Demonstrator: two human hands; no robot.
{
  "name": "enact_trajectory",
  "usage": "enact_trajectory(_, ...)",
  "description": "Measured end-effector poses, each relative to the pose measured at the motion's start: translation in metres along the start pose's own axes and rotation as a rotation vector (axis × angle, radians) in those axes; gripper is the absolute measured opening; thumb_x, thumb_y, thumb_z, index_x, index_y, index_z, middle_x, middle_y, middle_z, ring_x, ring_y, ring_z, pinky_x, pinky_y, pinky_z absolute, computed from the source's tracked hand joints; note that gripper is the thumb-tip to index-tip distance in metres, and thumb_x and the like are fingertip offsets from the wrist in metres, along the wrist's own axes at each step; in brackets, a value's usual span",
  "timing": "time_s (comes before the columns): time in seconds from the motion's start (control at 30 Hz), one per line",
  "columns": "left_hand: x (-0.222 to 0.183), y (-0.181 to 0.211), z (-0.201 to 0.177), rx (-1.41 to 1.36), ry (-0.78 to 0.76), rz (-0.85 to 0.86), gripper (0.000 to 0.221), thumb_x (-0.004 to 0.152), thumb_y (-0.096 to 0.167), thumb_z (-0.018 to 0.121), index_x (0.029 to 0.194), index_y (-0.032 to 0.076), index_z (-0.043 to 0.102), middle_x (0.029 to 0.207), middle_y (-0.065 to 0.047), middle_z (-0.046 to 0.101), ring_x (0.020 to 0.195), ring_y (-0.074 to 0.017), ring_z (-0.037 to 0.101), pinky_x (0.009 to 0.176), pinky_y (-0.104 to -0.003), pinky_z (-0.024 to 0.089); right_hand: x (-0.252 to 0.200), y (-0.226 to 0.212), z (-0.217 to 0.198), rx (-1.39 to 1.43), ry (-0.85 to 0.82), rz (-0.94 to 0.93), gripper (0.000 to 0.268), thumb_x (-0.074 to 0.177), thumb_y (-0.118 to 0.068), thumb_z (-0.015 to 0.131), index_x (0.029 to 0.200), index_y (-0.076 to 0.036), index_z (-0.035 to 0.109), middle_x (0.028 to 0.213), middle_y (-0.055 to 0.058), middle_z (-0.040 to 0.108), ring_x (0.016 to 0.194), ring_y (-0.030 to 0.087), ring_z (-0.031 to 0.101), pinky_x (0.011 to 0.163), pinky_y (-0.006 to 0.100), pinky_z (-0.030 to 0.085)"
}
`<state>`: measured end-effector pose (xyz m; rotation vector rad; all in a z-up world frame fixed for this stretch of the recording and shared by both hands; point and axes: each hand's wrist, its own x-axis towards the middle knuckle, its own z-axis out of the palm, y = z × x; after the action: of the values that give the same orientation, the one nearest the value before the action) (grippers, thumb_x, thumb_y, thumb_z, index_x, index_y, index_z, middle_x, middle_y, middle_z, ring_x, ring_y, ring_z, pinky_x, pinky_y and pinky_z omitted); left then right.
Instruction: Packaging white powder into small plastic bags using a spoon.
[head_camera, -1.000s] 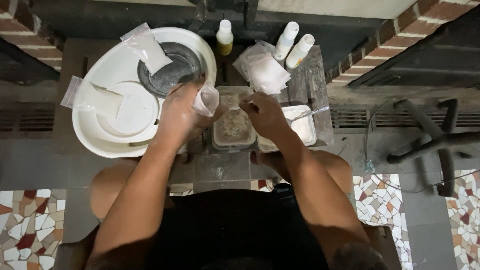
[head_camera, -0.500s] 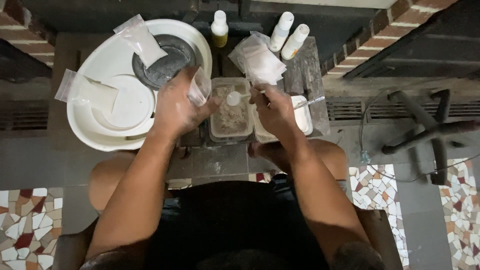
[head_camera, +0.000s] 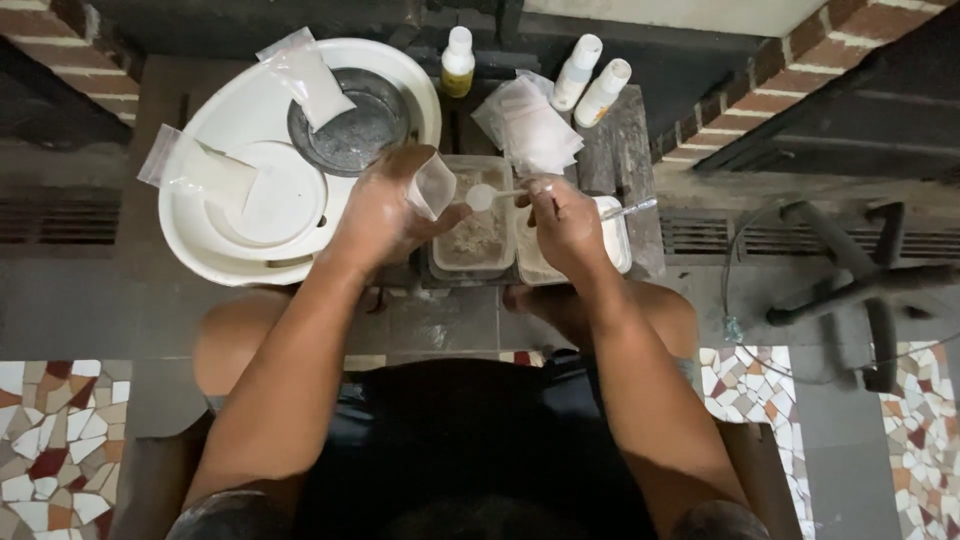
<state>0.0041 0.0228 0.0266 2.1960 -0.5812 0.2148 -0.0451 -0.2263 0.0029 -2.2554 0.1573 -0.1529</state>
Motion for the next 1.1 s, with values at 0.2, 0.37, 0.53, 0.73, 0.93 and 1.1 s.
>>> enact_trajectory(0.2,0.013,-0.002,0.010,0.134,-0.167,-0.211,0.071,0.076,0.057,0.082,0.131,0.018,0.063,0.110,-0.020,0.071,0.107,-0.0450,0.067,0.094,-0.059,0.054,0.030,0.003,0.003,0.016,-0.071,0.016,0.034,0.108,-0.035,0.044,0.110,-0.015,0.072,0.079,0.010,0.074,0.085,0.036,0.070,0.082,0.053,0.051)
enact_trajectory(0.37,0.019,-0.009,0.005,0.169,-0.215,-0.073,0.062,0.074,0.039,0.086,0.128,0.013,0.068,0.111,-0.020,0.071,0.111,-0.0470,0.065,0.097,-0.056,0.050,0.041,0.043,0.023,0.194,-0.068,-0.085,0.022,0.110,-0.014,0.048,0.114,-0.008,0.068,0.087,0.013,0.074,0.071,0.024,0.068,0.072,0.041,0.056)
enact_trajectory(0.53,0.010,-0.065,0.035,0.126,-0.207,-0.084,0.084,0.061,0.060,0.089,0.133,0.027,0.061,0.116,-0.007,0.071,0.116,-0.0369,0.064,0.099,-0.050,0.051,0.034,0.016,0.016,0.156,-0.047,-0.079,0.020,0.110,-0.010,0.050,0.117,-0.007,0.069,0.090,0.015,0.076,0.070,0.023,0.070,0.068,0.040,0.058)
enact_trajectory(0.73,0.000,-0.115,0.051,0.174,-0.202,-0.007,0.085,0.061,0.057,0.090,0.135,0.028,0.057,0.115,-0.002,0.069,0.116,-0.0287,0.065,0.103,-0.041,0.049,0.031,0.025,0.027,0.197,-0.139,-0.207,0.021,0.109,-0.005,0.049,0.118,-0.001,0.067,0.091,0.020,0.073,0.073,0.032,0.072,0.065,0.047,0.058)
enact_trajectory(0.93,-0.008,-0.015,-0.002,0.105,-0.103,-0.100,0.073,0.071,0.058,0.087,0.128,0.019,0.060,0.108,-0.009,0.071,0.107,-0.0331,0.068,0.096,-0.047,0.052,0.023,0.007,0.012,0.045,-0.093,-0.295,0.016,0.106,-0.001,0.048,0.115,0.007,0.059,0.089,0.037,0.065,0.071,0.052,0.068,0.060,0.061,0.056)
enact_trajectory(1.1,0.011,-0.016,-0.015,0.125,-0.253,-0.113,0.055,0.089,0.044,0.082,0.127,0.008,0.066,0.101,-0.017,0.074,0.098,-0.0365,0.072,0.097,-0.047,0.052,0.043,0.045,0.005,0.043,-0.068,-0.190,0.021,0.103,-0.007,0.052,0.118,-0.013,0.066,0.084,0.013,0.073,0.074,0.029,0.072,0.071,0.044,0.056)
